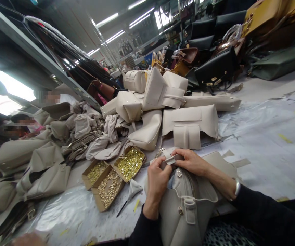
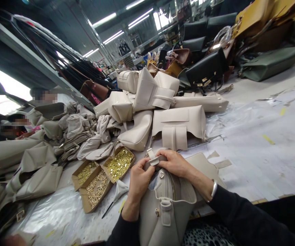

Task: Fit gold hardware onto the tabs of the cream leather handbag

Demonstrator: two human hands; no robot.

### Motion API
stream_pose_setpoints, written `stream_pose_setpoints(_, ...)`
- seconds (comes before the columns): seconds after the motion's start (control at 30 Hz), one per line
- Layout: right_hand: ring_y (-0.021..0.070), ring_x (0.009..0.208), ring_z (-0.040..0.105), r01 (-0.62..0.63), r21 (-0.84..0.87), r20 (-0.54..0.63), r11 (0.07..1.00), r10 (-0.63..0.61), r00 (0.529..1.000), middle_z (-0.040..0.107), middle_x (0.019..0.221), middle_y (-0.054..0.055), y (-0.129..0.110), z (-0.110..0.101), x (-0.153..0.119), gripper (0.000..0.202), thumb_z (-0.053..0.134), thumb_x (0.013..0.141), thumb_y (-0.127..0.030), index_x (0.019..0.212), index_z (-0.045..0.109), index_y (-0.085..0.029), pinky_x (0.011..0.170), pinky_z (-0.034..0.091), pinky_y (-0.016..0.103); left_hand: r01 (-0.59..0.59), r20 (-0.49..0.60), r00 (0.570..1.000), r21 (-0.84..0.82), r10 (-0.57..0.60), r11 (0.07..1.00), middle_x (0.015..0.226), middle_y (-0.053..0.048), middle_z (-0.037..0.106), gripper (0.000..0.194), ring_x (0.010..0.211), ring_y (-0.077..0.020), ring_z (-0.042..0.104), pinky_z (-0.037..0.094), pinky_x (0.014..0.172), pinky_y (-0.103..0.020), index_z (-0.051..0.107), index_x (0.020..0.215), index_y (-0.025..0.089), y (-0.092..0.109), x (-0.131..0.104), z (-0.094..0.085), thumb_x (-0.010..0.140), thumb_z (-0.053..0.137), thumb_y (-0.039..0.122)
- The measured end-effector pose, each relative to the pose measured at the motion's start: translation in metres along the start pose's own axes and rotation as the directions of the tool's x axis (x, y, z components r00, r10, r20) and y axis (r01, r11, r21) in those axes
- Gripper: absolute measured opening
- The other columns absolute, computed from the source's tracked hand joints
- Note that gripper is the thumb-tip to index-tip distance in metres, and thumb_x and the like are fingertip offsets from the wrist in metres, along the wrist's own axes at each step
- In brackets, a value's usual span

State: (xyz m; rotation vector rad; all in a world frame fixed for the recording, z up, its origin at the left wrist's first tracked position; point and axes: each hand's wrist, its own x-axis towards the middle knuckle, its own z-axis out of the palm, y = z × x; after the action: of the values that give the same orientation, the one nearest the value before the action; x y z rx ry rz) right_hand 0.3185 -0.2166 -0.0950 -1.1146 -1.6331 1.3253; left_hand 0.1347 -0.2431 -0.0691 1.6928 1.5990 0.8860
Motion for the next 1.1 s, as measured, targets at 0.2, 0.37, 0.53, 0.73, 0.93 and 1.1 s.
stream_pose_setpoints(0.2,0.0279,0.125,0.06,0.148,0.069,0.112,0.987,-0.155,0.982,0.069,0.131,0.008,0.002,-0.005,0.005,0.05,0.068,0.079,-0.015,0.129,0.073,-0.022,0.113,0.042,0.045,-0.142,-0.148,0.971,0.275,0.187,0.951,0.096,-0.002,0.075,0.024,0.093,-0.0228,0.068,0.049,0.085,-0.032,0.074,0.097,0.022,0.002,-0.013,0.01,0.079,0.067,0.009)
stream_pose_setpoints(0.37,0.0233,0.13,0.056,0.245,0.206,0.186,0.947,-0.283,0.941,0.062,0.136,0.008,0.006,-0.008,0.002,0.04,0.062,0.098,-0.022,0.137,0.069,-0.03,0.117,0.04,0.044,-0.159,-0.224,0.943,0.348,0.247,0.924,0.087,-0.001,0.074,0.027,0.08,-0.0221,0.07,0.05,0.072,-0.03,0.069,0.102,0.022,-0.004,-0.02,0.013,0.08,0.067,0.007)
stream_pose_setpoints(0.53,0.0221,0.12,0.061,0.289,0.232,0.234,0.929,-0.342,0.91,0.064,0.124,0.008,0.004,-0.012,-0.01,0.025,0.062,0.104,-0.041,0.114,0.082,-0.031,0.11,0.046,0.04,-0.367,-0.229,0.869,0.296,0.439,0.882,0.093,-0.002,0.074,0.03,0.085,-0.0197,0.071,0.054,0.076,-0.029,0.067,0.106,0.022,-0.01,-0.029,0.011,0.084,0.06,0.002)
stream_pose_setpoints(0.73,0.0173,0.103,0.064,0.535,-0.019,0.134,0.844,-0.528,0.838,0.07,0.109,0.005,0.0,-0.001,-0.029,0.023,0.061,0.105,-0.023,0.105,0.083,-0.031,0.09,0.052,0.032,-0.524,-0.26,0.751,0.325,0.607,0.787,0.1,-0.007,0.073,0.033,0.092,-0.0209,0.071,0.06,0.083,-0.031,0.063,0.108,0.019,-0.025,-0.042,0.011,0.082,0.06,0.0)
stream_pose_setpoints(0.93,0.0181,0.095,0.063,0.677,-0.216,0.119,0.704,-0.669,0.734,0.073,0.104,0.004,-0.008,0.009,-0.034,0.03,0.059,0.099,-0.006,0.102,0.08,-0.027,0.084,0.051,0.034,-0.571,-0.318,0.681,0.333,0.66,0.75,0.103,-0.01,0.072,0.034,0.096,-0.0223,0.071,0.063,0.086,-0.036,0.061,0.11,0.018,-0.04,-0.046,0.013,0.083,0.058,-0.001)
stream_pose_setpoints(1.1,0.0167,0.094,0.066,0.675,-0.236,0.116,0.699,-0.67,0.733,0.075,0.103,0.004,-0.01,0.009,-0.037,0.032,0.059,0.097,-0.002,0.102,0.078,-0.026,0.082,0.052,0.031,-0.593,-0.283,0.672,0.347,0.684,0.726,0.107,-0.013,0.072,0.029,0.1,-0.0239,0.071,0.063,0.089,-0.038,0.06,0.113,0.018,-0.044,-0.047,0.012,0.088,0.061,0.003)
